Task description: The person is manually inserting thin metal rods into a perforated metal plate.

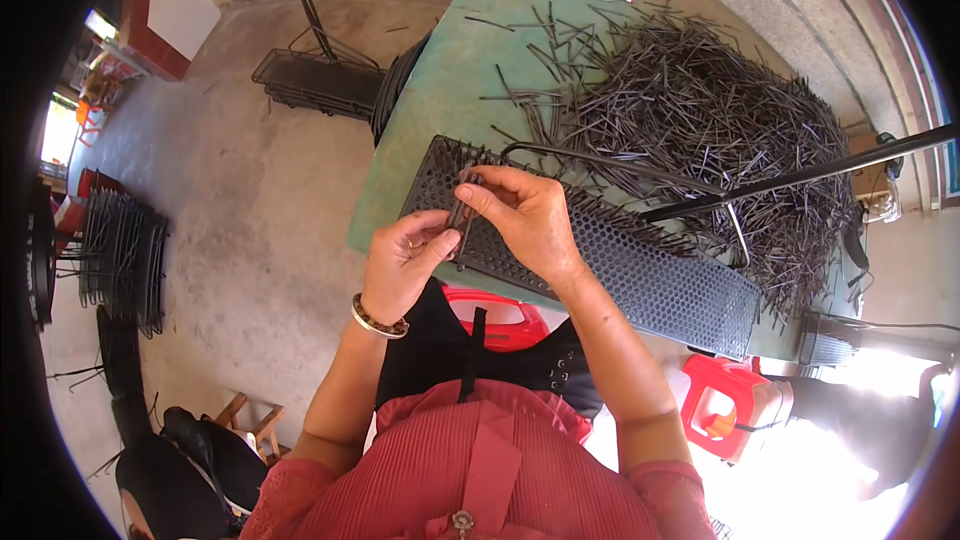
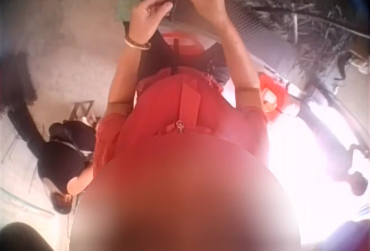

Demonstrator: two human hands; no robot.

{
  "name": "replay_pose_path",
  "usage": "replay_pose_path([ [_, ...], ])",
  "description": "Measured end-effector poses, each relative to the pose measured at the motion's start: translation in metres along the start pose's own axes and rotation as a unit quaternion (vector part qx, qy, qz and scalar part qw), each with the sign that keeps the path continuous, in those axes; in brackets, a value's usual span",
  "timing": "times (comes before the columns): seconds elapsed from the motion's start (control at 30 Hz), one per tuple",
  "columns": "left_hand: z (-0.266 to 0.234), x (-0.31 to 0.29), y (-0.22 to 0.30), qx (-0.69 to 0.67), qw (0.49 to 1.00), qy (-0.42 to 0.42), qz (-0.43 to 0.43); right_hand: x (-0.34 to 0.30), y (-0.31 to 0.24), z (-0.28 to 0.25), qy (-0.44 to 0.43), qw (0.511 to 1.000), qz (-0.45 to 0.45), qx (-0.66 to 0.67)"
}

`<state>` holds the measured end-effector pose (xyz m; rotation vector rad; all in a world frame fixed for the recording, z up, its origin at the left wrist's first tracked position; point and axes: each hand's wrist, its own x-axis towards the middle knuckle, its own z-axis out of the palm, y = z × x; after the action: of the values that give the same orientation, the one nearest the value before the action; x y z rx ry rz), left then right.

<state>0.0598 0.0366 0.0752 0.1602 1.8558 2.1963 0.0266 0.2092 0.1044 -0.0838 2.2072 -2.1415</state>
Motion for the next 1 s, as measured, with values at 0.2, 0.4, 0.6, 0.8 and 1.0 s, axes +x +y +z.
replay_pose_path([
  [0.2, 0.004, -0.002, -0.005, -0.001, 0.997, 0.074, 0.008, 0.0, -0.004, -0.004, -0.022, 0.999, 0.025, -0.007],
  [0.4, -0.009, -0.009, -0.014, -0.054, 0.983, 0.175, 0.018, 0.016, -0.006, -0.008, 0.052, 0.997, -0.06, -0.024],
  [0.6, -0.01, -0.017, -0.019, -0.07, 0.982, 0.177, 0.016, 0.026, 0.007, 0.0, 0.109, 0.97, -0.147, -0.159],
  [0.8, -0.012, -0.019, -0.02, -0.07, 0.982, 0.174, 0.01, 0.025, 0.008, 0.001, 0.088, 0.958, -0.192, -0.192],
  [1.0, -0.012, -0.02, -0.021, -0.088, 0.982, 0.168, 0.008, 0.024, 0.018, 0.007, 0.106, 0.926, -0.233, -0.279],
])
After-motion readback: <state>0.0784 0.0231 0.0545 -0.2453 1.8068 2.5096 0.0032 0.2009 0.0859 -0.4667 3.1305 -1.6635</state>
